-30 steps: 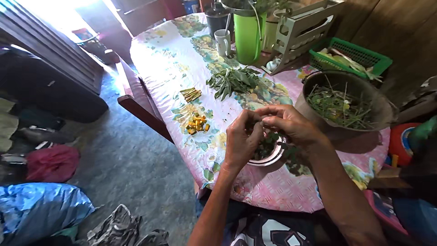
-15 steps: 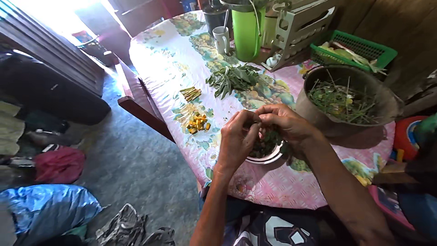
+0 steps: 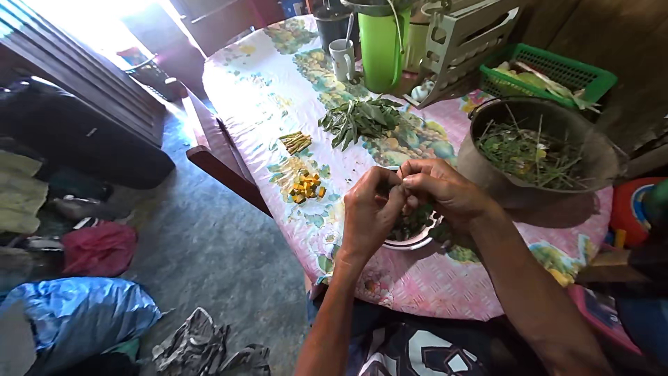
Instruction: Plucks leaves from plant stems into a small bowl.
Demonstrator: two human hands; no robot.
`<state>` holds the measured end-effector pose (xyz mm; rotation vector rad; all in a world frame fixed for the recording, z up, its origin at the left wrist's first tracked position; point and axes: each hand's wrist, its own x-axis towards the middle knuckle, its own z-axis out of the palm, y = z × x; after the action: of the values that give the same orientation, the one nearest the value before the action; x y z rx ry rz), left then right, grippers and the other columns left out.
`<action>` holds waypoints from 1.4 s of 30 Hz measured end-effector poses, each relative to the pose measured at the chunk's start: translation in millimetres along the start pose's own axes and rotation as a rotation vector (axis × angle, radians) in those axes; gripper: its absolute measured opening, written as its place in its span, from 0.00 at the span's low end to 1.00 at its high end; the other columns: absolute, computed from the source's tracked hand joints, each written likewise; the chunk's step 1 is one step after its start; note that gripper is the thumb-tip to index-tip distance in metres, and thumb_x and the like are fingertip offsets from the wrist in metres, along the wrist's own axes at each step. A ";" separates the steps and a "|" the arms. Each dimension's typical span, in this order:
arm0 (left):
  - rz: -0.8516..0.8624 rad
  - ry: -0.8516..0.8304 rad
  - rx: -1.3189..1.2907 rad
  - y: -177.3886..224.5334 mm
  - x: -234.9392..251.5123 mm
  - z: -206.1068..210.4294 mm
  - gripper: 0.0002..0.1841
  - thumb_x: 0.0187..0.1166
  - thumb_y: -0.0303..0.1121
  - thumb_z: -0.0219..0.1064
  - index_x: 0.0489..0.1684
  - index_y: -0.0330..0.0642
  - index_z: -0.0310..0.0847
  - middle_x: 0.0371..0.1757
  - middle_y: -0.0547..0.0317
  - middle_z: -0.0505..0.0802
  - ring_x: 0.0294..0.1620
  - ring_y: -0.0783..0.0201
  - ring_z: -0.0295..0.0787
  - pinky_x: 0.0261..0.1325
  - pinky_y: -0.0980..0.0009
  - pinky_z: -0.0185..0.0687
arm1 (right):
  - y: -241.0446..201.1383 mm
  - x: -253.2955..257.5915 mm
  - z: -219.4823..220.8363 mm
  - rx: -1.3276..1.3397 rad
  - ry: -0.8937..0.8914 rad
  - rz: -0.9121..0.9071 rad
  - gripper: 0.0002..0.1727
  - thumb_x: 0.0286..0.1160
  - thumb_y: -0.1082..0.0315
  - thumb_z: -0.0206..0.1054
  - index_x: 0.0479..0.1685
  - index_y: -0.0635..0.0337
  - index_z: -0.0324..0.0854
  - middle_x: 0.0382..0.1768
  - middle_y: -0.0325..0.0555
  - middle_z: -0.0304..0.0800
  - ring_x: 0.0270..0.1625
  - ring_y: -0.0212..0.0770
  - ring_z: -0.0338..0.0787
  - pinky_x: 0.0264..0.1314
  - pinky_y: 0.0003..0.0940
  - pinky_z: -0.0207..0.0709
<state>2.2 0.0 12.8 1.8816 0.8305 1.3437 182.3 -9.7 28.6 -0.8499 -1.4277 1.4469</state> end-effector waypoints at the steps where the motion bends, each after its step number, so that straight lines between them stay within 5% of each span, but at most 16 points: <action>1: 0.002 0.014 -0.003 -1.1 0.2 1.9 0.04 0.77 0.24 0.69 0.44 0.39 0.83 0.38 0.59 0.89 0.31 0.68 0.89 0.31 0.73 0.90 | 0.3 -1.1 -1.5 -0.005 -0.001 -0.012 0.10 0.86 0.68 0.52 0.40 0.60 0.78 0.24 0.43 0.80 0.21 0.31 0.80 0.25 0.24 0.80; 8: -0.041 0.051 0.000 -7.9 3.2 -12.0 0.03 0.82 0.25 0.65 0.47 0.38 0.81 0.36 0.57 0.91 0.30 0.65 0.91 0.34 0.69 0.93 | -6.8 -0.6 -23.9 0.011 0.085 -0.066 0.10 0.85 0.69 0.49 0.39 0.55 0.75 0.30 0.41 0.82 0.26 0.34 0.84 0.32 0.32 0.87; 12: -0.110 -0.014 -0.252 -9.7 0.7 -17.7 0.06 0.83 0.23 0.64 0.52 0.36 0.83 0.44 0.51 0.92 0.37 0.59 0.94 0.40 0.63 0.96 | -10.8 -6.9 -39.5 0.008 0.002 -0.158 0.07 0.79 0.59 0.58 0.38 0.48 0.78 0.36 0.36 0.82 0.24 0.25 0.75 0.22 0.19 0.70; 15: -0.230 -0.037 -0.593 -9.5 -0.5 -14.4 0.06 0.83 0.24 0.65 0.52 0.38 0.84 0.44 0.52 0.90 0.35 0.63 0.91 0.34 0.68 0.92 | -10.8 -8.8 -40.9 -0.067 -0.083 -0.210 0.15 0.83 0.48 0.64 0.35 0.47 0.77 0.27 0.33 0.76 0.17 0.22 0.65 0.14 0.15 0.59; 17: -0.300 -0.049 -0.752 -8.9 -0.9 -12.1 0.06 0.82 0.24 0.67 0.50 0.39 0.86 0.41 0.53 0.90 0.32 0.66 0.89 0.32 0.72 0.90 | -14.0 -14.5 -31.4 -0.200 -0.034 -0.215 0.14 0.85 0.54 0.64 0.34 0.51 0.78 0.20 0.35 0.73 0.11 0.23 0.62 0.09 0.16 0.56; 20: -0.365 -0.064 -0.860 -9.2 -1.2 -9.3 0.06 0.81 0.25 0.67 0.49 0.40 0.87 0.38 0.53 0.90 0.30 0.67 0.88 0.33 0.72 0.89 | -22.2 -18.2 -16.2 -0.533 0.078 -0.203 0.03 0.78 0.71 0.68 0.45 0.56 0.86 0.29 0.39 0.84 0.18 0.29 0.76 0.14 0.20 0.70; 27: -0.344 -0.044 -0.645 -8.3 1.5 -8.9 0.08 0.79 0.25 0.69 0.51 0.42 0.79 0.37 0.53 0.88 0.27 0.68 0.84 0.28 0.76 0.83 | -12.4 -5.7 -3.2 -0.817 0.115 -0.416 0.25 0.66 0.69 0.75 0.67 0.53 0.86 0.55 0.34 0.91 0.30 0.22 0.77 0.26 0.18 0.70; 31: -0.357 -0.082 -0.643 -11.6 1.7 -9.3 0.06 0.79 0.26 0.69 0.49 0.41 0.82 0.36 0.52 0.89 0.26 0.69 0.82 0.26 0.78 0.79 | -7.2 -0.5 -9.1 -0.843 0.053 -0.522 0.17 0.66 0.71 0.76 0.56 0.57 0.90 0.52 0.39 0.91 0.47 0.28 0.87 0.46 0.23 0.84; 35: -0.437 -0.081 -0.727 -14.2 0.7 -6.2 0.05 0.79 0.28 0.70 0.47 0.40 0.84 0.35 0.52 0.89 0.27 0.69 0.83 0.29 0.77 0.81 | 0.6 5.6 -12.3 -0.870 0.048 -0.603 0.12 0.68 0.72 0.76 0.50 0.60 0.90 0.50 0.41 0.91 0.53 0.32 0.90 0.57 0.27 0.87; 38: -0.458 -0.068 -0.760 -14.6 -1.5 -4.7 0.05 0.84 0.31 0.67 0.47 0.40 0.86 0.39 0.53 0.91 0.31 0.68 0.86 0.33 0.75 0.84 | 4.3 7.5 -12.4 -0.915 0.079 -0.633 0.10 0.70 0.70 0.76 0.48 0.61 0.89 0.48 0.41 0.91 0.50 0.31 0.90 0.54 0.27 0.87; 42: -0.491 -0.098 -0.784 -11.8 -3.4 -7.7 0.20 0.94 0.42 0.50 0.59 0.39 0.86 0.50 0.50 0.93 0.44 0.64 0.93 0.43 0.70 0.90 | 5.6 3.8 -16.1 -0.936 0.144 -0.572 0.07 0.72 0.72 0.72 0.45 0.60 0.88 0.44 0.40 0.89 0.38 0.27 0.85 0.40 0.22 0.81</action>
<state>-7.4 5.2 3.3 1.0358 0.5430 1.0370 195.1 0.1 22.0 -0.9403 -2.0328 0.2375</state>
